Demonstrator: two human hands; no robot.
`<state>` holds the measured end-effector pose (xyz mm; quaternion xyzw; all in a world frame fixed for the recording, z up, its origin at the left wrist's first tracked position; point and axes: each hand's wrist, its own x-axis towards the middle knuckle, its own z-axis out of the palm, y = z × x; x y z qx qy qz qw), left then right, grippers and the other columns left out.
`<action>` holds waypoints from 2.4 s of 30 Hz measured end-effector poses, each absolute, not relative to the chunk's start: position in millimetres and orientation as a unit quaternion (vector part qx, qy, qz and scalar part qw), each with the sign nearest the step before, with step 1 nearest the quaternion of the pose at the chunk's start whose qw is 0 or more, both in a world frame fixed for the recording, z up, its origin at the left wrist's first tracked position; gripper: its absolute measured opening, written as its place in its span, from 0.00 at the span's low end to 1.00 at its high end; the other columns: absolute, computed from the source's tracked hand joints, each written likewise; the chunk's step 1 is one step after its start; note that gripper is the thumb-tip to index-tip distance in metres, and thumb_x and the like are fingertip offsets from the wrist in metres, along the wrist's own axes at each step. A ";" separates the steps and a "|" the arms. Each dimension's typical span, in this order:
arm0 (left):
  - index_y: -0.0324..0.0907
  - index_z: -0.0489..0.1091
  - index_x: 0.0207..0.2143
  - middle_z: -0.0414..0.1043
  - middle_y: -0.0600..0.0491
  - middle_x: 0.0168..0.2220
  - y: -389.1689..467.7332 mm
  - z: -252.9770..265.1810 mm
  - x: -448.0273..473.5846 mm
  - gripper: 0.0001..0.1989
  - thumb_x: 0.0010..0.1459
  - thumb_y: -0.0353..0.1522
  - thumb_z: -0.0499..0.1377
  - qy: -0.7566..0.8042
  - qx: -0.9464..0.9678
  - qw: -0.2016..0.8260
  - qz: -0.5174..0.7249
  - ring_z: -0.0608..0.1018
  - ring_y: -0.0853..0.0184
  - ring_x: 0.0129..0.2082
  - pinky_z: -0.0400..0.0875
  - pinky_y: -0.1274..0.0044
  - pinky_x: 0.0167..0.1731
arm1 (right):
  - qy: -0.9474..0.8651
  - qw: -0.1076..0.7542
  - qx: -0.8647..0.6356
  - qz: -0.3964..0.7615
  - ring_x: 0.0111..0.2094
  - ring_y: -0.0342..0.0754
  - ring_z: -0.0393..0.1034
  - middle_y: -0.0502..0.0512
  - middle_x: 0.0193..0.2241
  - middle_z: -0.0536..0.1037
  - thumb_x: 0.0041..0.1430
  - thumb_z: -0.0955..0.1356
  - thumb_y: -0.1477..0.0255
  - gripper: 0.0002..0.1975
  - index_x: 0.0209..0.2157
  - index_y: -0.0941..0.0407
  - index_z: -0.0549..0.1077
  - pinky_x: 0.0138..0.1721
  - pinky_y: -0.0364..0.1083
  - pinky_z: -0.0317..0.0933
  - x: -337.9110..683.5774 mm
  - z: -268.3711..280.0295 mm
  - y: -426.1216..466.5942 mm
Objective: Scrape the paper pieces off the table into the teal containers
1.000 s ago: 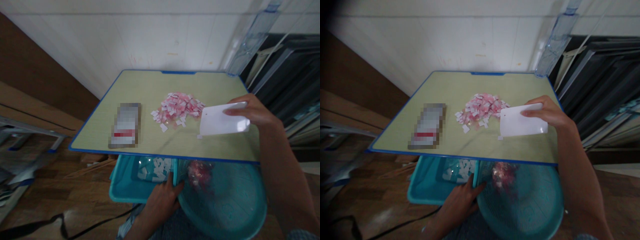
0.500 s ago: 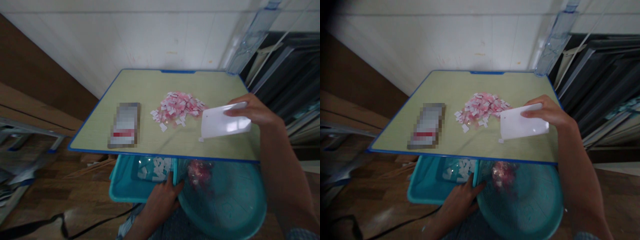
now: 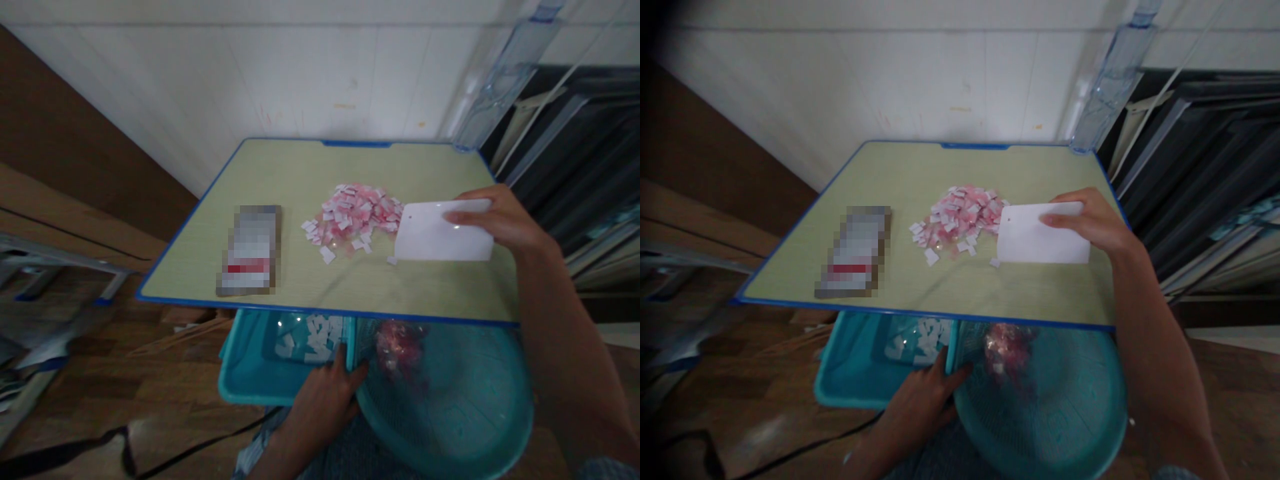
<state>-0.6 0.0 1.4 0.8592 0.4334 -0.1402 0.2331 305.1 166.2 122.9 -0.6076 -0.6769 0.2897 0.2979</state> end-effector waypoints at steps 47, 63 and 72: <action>0.56 0.52 0.55 0.51 0.41 0.54 -0.8 4.4 -0.4 0.26 0.54 0.36 0.54 0.443 0.856 0.222 -0.144 0.74 0.60 0.33 0.68 0.68 0.32 | -0.701 0.158 -0.488 0.495 0.20 0.41 0.66 0.50 0.19 0.73 0.42 0.71 0.64 0.15 0.27 0.62 0.75 0.19 0.38 0.55 294.4 104.5 175.9; 0.56 0.53 0.55 0.49 0.42 0.56 -0.6 6.6 0.5 0.26 0.54 0.35 0.54 0.450 0.849 0.231 -0.156 0.74 0.59 0.35 0.67 0.68 0.33 | -0.716 0.145 -0.475 0.491 0.19 0.40 0.64 0.48 0.17 0.71 0.41 0.71 0.64 0.12 0.24 0.60 0.75 0.19 0.38 0.55 296.3 106.4 171.5; 0.55 0.53 0.55 0.52 0.42 0.54 1.3 10.0 1.8 0.24 0.55 0.35 0.53 0.447 0.849 0.236 -0.152 0.74 0.60 0.34 0.67 0.68 0.33 | -0.724 0.135 -0.462 0.495 0.18 0.40 0.64 0.49 0.17 0.72 0.41 0.71 0.63 0.13 0.23 0.60 0.76 0.18 0.38 0.55 293.8 105.8 169.2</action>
